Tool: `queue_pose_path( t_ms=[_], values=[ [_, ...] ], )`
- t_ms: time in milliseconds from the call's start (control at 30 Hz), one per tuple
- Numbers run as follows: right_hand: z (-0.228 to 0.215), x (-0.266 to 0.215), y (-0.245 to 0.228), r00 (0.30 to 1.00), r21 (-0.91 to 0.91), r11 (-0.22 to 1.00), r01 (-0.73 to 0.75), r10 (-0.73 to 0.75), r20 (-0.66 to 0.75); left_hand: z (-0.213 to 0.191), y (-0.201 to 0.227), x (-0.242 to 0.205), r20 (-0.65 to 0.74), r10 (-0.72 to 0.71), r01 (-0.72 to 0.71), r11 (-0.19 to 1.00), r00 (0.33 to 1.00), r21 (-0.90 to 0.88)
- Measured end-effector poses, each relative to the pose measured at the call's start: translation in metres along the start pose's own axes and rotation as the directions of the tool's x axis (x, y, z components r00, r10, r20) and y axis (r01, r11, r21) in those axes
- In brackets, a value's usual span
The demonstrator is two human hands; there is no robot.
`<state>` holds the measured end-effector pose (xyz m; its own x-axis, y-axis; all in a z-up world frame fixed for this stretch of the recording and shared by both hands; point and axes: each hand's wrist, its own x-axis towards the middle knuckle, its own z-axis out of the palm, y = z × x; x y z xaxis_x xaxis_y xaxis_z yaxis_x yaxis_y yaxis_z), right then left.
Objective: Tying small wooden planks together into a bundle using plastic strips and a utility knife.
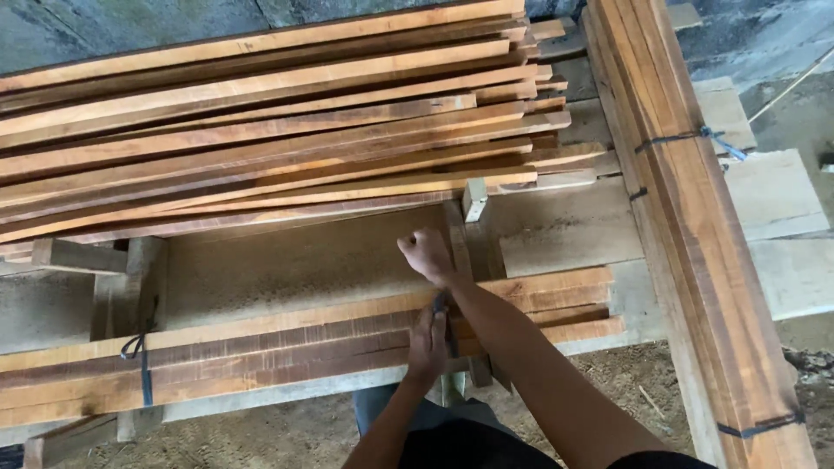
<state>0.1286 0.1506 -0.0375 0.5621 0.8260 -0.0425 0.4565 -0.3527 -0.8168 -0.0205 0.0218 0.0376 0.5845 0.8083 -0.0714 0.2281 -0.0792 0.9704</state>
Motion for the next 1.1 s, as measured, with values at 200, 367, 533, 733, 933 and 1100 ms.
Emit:
queue_pose_path(
  t_ms=[200, 367, 533, 733, 933, 1100],
  values=[
    [0.008, 0.002, 0.017, 0.999, -0.049, 0.999, 0.019, -0.017, 0.049, 0.001, 0.018, 0.007, -0.087, -0.005, -0.014, 0.977, 0.996, -0.215],
    [0.017, 0.003, 0.029, 0.981, -0.126, 0.975, 0.185, -0.191, -0.041, 0.001, 0.015, 0.006, -0.069, 0.058, -0.066, 0.992, 0.996, -0.107],
    [0.003, 0.002, 0.011, 0.999, -0.044, 0.999, 0.029, -0.031, -0.031, -0.002, 0.027, 0.008, -0.038, 0.057, -0.063, 0.984, 0.998, -0.169],
    [-0.004, 0.002, 0.009, 0.997, 0.092, 0.996, -0.006, 0.013, -0.074, 0.003, -0.004, 0.002, 0.006, 0.071, -0.071, 0.997, 0.997, -0.04],
    [-0.019, -0.003, -0.004, 0.994, 0.171, 0.985, -0.039, 0.056, -0.094, 0.007, -0.014, 0.001, 0.016, 0.076, -0.076, 0.997, 0.997, -0.004],
    [0.017, 0.009, 0.034, 0.979, 0.106, 0.979, 0.176, -0.162, -0.124, 0.011, -0.041, 0.006, 0.013, 0.078, -0.079, 0.996, 0.997, 0.04]
  ],
)
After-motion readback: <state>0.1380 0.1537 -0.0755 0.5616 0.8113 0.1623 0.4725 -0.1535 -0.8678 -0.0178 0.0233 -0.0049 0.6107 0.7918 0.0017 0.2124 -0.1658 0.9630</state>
